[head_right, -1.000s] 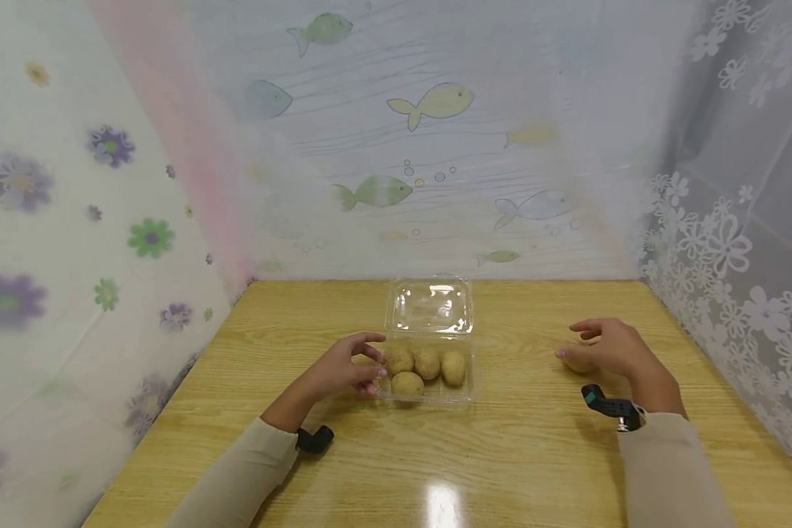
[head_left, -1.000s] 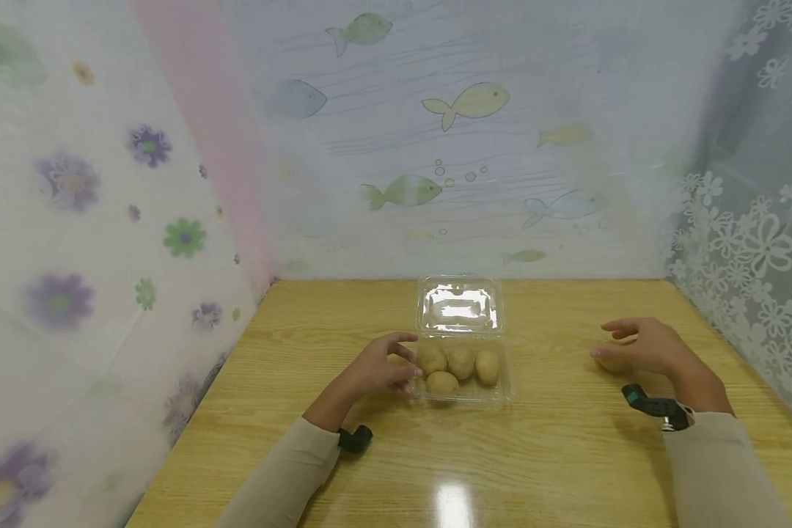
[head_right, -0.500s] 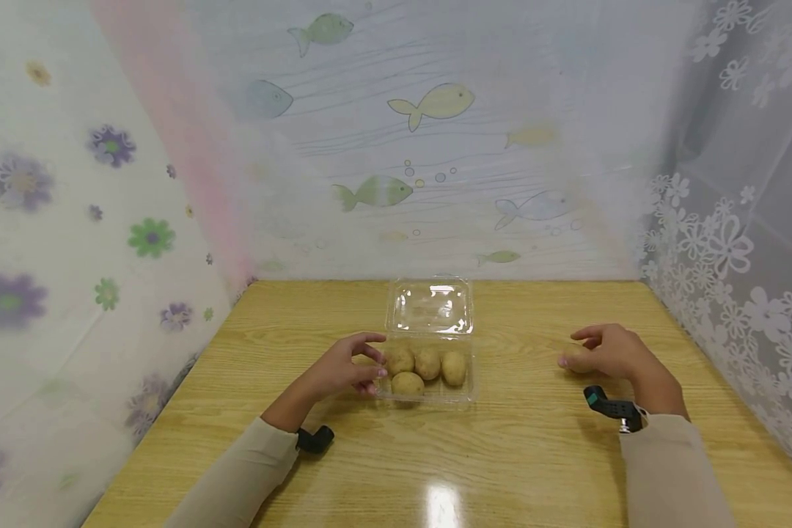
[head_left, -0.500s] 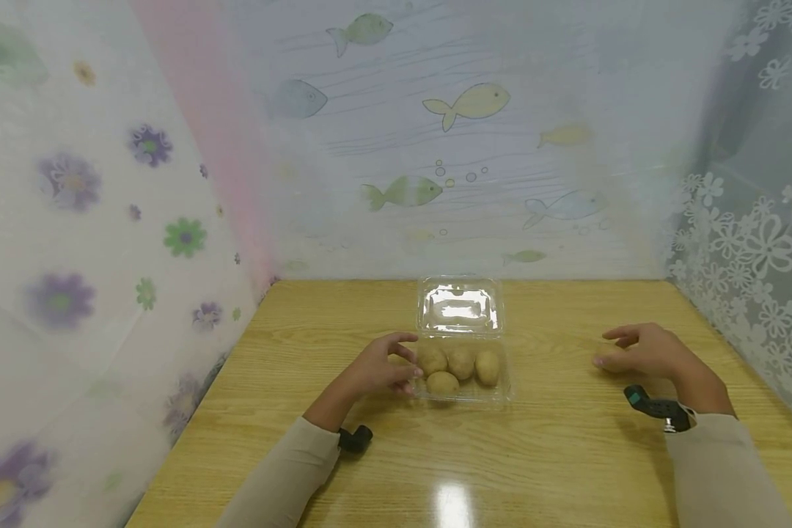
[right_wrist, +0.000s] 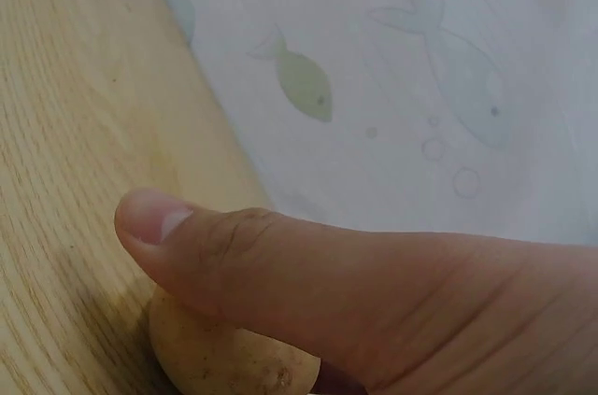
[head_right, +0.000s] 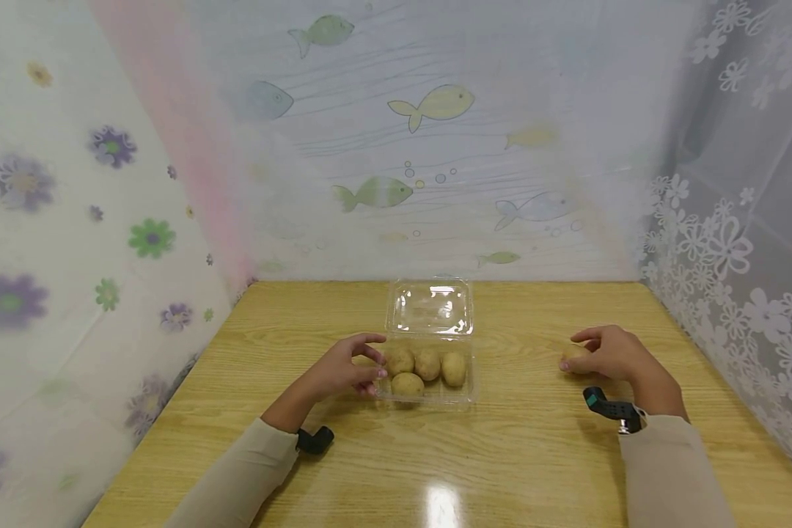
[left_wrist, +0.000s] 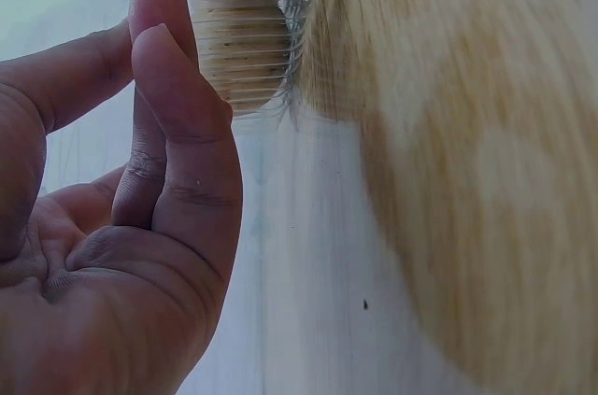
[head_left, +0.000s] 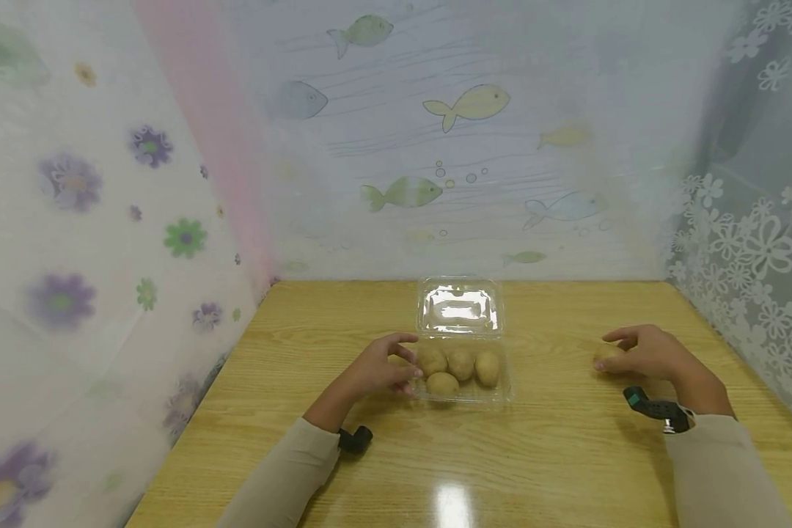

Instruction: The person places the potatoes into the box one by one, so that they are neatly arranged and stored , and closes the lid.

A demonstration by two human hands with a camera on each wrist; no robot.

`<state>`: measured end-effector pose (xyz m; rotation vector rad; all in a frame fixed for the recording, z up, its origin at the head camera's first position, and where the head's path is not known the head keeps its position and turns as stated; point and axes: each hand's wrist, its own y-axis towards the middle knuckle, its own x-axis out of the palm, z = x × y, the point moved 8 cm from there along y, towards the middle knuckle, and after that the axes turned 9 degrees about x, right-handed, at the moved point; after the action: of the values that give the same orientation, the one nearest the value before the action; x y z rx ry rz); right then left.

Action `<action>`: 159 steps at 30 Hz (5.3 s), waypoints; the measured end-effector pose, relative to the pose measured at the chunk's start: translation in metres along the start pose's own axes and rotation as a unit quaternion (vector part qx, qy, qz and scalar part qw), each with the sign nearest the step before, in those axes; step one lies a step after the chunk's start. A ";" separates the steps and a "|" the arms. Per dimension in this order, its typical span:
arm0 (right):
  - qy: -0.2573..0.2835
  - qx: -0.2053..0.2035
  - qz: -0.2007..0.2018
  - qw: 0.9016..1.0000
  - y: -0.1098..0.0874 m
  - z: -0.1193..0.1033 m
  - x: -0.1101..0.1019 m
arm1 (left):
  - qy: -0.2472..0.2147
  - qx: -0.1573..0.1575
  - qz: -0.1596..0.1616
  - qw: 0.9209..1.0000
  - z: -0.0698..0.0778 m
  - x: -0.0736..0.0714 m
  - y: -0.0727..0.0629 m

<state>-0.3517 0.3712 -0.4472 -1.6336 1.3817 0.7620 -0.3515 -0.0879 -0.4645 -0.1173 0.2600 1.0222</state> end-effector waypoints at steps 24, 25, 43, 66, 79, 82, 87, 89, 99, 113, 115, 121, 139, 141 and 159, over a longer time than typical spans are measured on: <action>-0.002 0.007 0.012 1.000 -0.001 -0.003 -0.003 | -0.002 0.003 0.001 1.000 -0.002 -0.001 0.001; -0.001 0.007 0.012 1.000 -0.001 -0.003 -0.003 | -0.001 0.003 0.001 1.000 -0.002 -0.001 0.001; -0.009 0.003 0.037 0.999 -0.002 -0.010 -0.009 | 0.003 0.002 -0.001 1.000 0.000 0.000 0.001; 0.006 -0.022 0.038 0.999 -0.008 -0.030 -0.015 | -0.003 0.000 0.000 1.000 -0.003 -0.001 0.000; 0.008 -0.041 0.047 0.998 -0.012 -0.047 -0.015 | 0.005 0.000 0.003 1.000 -0.002 -0.001 -0.001; 0.004 -0.047 0.053 0.997 -0.014 -0.052 -0.016 | 0.006 0.001 0.004 1.000 -0.002 -0.001 -0.001; 0.006 -0.050 0.054 0.997 -0.016 -0.059 -0.017 | 0.005 0.000 0.004 1.000 -0.002 -0.001 0.000; 0.007 -0.051 0.055 0.997 -0.017 -0.062 -0.018 | 0.004 -0.001 0.004 1.000 -0.002 -0.001 0.000; 0.003 -0.055 0.057 0.997 -0.019 -0.072 -0.019 | 0.003 0.000 0.003 1.000 -0.002 -0.001 0.000; 0.009 -0.060 0.054 0.997 -0.022 -0.080 -0.020 | 0.000 0.002 0.002 1.000 0.000 0.000 -0.001; 0.008 -0.060 0.054 0.997 -0.023 -0.082 -0.020 | 0.001 0.002 0.002 1.000 0.000 0.000 0.000; 0.008 -0.063 0.054 0.996 -0.025 -0.086 -0.021 | 0.001 0.004 0.001 1.000 0.000 -0.001 0.000; 0.001 -0.068 0.061 0.996 -0.025 -0.091 -0.020 | 0.001 0.004 0.003 1.000 -0.001 -0.001 0.000; 0.001 -0.069 0.060 0.996 -0.026 -0.092 -0.020 | 0.002 0.003 0.003 1.000 -0.002 -0.001 0.000; 0.005 -0.081 0.059 0.995 -0.029 -0.101 -0.020 | -0.004 0.005 0.000 1.000 0.000 0.000 0.000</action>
<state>-0.3339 0.2921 -0.3779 -1.6928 1.4663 0.9571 -0.3518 -0.0884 -0.4649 -0.1044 0.2577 1.0216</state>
